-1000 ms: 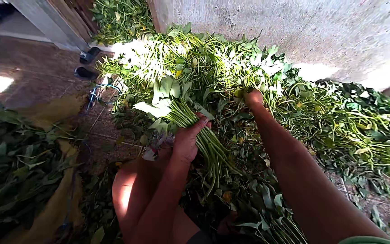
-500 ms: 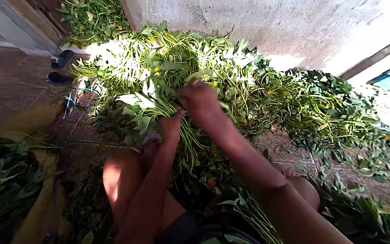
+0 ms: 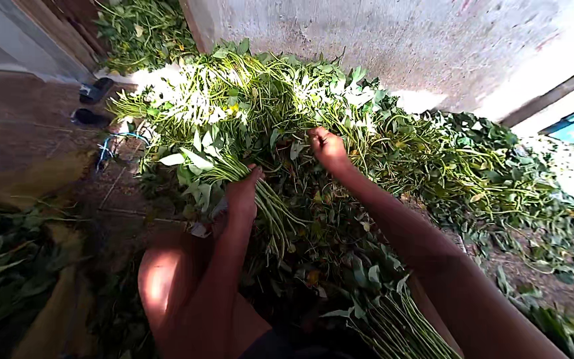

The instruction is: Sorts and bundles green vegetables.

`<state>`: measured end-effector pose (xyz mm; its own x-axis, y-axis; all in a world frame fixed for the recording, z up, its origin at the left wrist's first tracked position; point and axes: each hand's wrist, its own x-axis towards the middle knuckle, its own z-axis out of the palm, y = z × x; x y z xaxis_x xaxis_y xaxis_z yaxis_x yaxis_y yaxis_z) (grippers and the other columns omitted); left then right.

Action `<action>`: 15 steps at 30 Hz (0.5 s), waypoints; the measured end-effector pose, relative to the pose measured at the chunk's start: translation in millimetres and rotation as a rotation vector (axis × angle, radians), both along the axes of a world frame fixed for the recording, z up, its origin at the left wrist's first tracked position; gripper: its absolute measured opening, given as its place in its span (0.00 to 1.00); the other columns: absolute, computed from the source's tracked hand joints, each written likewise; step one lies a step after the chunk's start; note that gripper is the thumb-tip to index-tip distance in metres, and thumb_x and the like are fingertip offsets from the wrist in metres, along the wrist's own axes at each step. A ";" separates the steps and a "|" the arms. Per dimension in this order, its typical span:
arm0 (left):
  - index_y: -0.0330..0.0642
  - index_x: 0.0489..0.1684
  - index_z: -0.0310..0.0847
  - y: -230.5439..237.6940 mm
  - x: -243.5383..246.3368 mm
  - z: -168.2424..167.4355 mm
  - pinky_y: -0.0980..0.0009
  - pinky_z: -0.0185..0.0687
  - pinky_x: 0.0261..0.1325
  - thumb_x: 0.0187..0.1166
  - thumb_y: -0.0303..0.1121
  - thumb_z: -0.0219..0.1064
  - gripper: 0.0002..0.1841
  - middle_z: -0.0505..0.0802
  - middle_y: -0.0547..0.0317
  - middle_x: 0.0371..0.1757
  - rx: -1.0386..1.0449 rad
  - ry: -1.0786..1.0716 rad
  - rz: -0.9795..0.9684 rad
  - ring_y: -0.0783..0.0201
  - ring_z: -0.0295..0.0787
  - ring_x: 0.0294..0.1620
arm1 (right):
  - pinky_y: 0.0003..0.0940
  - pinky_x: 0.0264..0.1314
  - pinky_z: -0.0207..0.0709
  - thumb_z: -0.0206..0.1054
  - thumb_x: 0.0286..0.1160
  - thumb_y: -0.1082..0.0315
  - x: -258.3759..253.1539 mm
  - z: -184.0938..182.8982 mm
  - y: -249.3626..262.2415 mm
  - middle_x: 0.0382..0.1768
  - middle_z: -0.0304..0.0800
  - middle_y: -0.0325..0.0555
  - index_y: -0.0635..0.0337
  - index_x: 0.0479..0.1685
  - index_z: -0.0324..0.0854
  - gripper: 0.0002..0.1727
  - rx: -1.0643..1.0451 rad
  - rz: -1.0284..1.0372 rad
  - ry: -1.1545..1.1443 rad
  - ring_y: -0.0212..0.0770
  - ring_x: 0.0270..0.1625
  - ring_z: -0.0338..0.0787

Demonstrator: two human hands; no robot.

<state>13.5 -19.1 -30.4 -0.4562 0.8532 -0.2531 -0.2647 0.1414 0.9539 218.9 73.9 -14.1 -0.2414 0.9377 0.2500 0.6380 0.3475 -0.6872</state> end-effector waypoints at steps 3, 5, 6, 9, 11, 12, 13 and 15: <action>0.34 0.51 0.84 -0.3 -3.8 15.7 0.65 0.88 0.46 0.79 0.23 0.71 0.08 0.93 0.53 0.37 0.025 -0.004 0.003 0.62 0.91 0.38 | 0.69 0.70 0.74 0.47 0.94 0.65 47.5 -13.4 65.7 0.61 0.88 0.70 0.62 0.75 0.77 0.21 -0.201 -0.380 -0.176 0.71 0.67 0.87; 0.33 0.50 0.84 0.8 -3.7 20.2 0.67 0.90 0.45 0.77 0.21 0.71 0.08 0.93 0.53 0.36 0.051 -0.012 0.003 0.62 0.92 0.36 | 0.71 0.75 0.70 0.45 0.94 0.64 62.0 -26.5 95.0 0.68 0.83 0.73 0.62 0.85 0.66 0.25 -0.283 -0.486 -0.212 0.73 0.73 0.82; 0.33 0.49 0.84 2.0 -3.0 22.0 0.67 0.90 0.45 0.76 0.20 0.72 0.08 0.93 0.53 0.35 0.059 -0.019 0.008 0.63 0.92 0.36 | 0.72 0.77 0.68 0.46 0.95 0.61 64.7 -32.6 105.2 0.72 0.80 0.74 0.62 0.89 0.60 0.28 -0.349 -0.495 -0.243 0.73 0.76 0.79; 0.34 0.46 0.86 4.8 -2.4 23.6 0.69 0.88 0.44 0.76 0.20 0.72 0.06 0.93 0.54 0.34 0.082 -0.052 0.007 0.63 0.91 0.35 | 0.75 0.76 0.66 0.58 0.88 0.58 64.2 -47.8 117.7 0.72 0.79 0.74 0.65 0.82 0.69 0.29 -0.469 -0.453 -0.322 0.73 0.77 0.77; 0.34 0.47 0.86 6.1 -3.6 24.0 0.68 0.89 0.45 0.76 0.21 0.72 0.07 0.93 0.53 0.36 0.099 -0.086 -0.001 0.63 0.91 0.36 | 0.76 0.77 0.64 0.59 0.86 0.61 61.0 -46.7 119.6 0.70 0.83 0.70 0.60 0.72 0.82 0.22 -0.434 -0.464 -0.293 0.71 0.77 0.78; 0.35 0.47 0.86 6.9 -3.7 24.7 0.68 0.89 0.44 0.76 0.21 0.73 0.07 0.93 0.53 0.36 0.098 -0.093 -0.004 0.63 0.91 0.36 | 0.75 0.77 0.64 0.59 0.87 0.62 59.9 -41.4 118.0 0.70 0.82 0.70 0.62 0.71 0.83 0.21 -0.405 -0.472 -0.249 0.71 0.77 0.78; 0.35 0.47 0.87 7.2 -3.1 25.4 0.69 0.89 0.44 0.75 0.22 0.73 0.07 0.93 0.54 0.35 0.100 -0.095 -0.009 0.63 0.91 0.36 | 0.72 0.78 0.66 0.59 0.87 0.63 59.3 -33.6 114.5 0.71 0.81 0.72 0.66 0.72 0.80 0.22 -0.381 -0.471 -0.194 0.70 0.77 0.78; 0.36 0.47 0.86 5.2 -1.6 25.5 0.69 0.88 0.45 0.74 0.22 0.74 0.07 0.94 0.55 0.36 0.120 -0.084 -0.033 0.64 0.91 0.37 | 0.67 0.78 0.70 0.60 0.85 0.64 63.6 -30.7 108.3 0.71 0.80 0.71 0.69 0.76 0.73 0.25 -0.342 -0.476 -0.039 0.68 0.75 0.80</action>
<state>11.9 -14.0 -4.9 -0.4088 0.8938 -0.1844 -0.3409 0.0379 0.9393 282.5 182.2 -44.8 0.2231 0.9710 -0.0862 0.6966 -0.2207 -0.6826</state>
